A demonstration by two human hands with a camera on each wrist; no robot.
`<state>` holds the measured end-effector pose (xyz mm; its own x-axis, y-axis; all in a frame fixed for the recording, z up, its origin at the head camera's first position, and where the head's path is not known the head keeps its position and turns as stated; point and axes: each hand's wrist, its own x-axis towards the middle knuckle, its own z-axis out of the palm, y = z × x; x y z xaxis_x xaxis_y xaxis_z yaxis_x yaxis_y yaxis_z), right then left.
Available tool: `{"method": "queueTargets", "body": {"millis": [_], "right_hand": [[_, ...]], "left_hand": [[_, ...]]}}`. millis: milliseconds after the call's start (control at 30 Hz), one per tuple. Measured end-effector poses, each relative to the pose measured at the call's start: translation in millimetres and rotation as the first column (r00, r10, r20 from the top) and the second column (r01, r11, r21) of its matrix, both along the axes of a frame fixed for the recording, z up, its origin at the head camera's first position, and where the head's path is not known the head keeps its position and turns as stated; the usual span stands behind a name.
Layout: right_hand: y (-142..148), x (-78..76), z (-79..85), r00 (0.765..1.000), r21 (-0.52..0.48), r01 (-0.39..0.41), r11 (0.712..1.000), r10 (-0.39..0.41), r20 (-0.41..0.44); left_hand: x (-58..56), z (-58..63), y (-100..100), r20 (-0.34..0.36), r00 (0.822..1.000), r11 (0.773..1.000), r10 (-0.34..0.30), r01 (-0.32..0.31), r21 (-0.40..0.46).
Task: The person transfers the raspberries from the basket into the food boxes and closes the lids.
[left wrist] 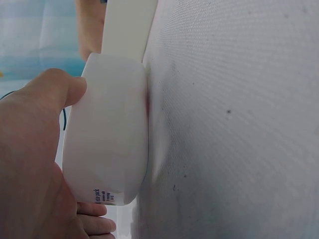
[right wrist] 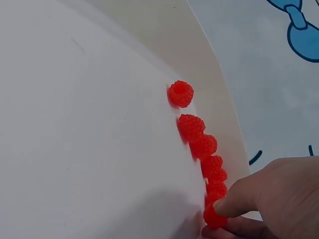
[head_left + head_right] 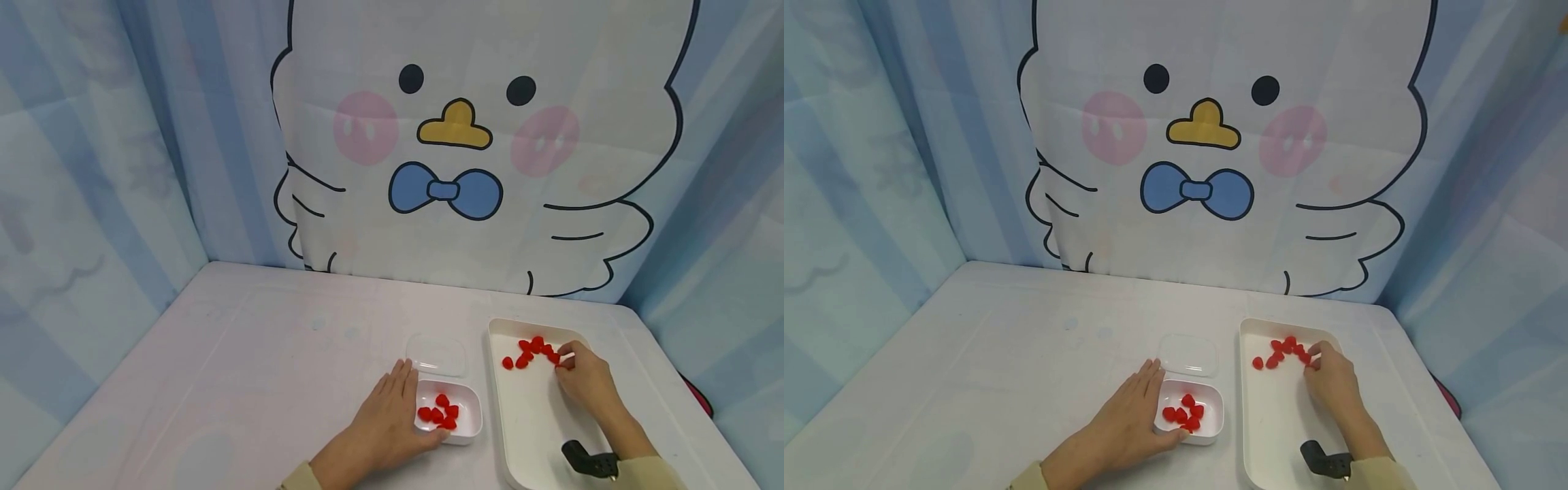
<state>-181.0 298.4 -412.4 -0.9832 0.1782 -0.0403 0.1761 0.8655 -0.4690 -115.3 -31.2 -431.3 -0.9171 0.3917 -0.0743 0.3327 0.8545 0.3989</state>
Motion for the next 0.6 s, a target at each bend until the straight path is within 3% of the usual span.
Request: {"method": "queueTargets", "body": {"millis": [600], "right_hand": [[-20.2,14.2,11.6,0.994,-0.064,-0.035,0.997,0.029,-0.102]], "left_hand": [[-0.1,-0.2,-0.7,-0.01,1.0,1.0,-0.009,0.009,-0.002]]}}
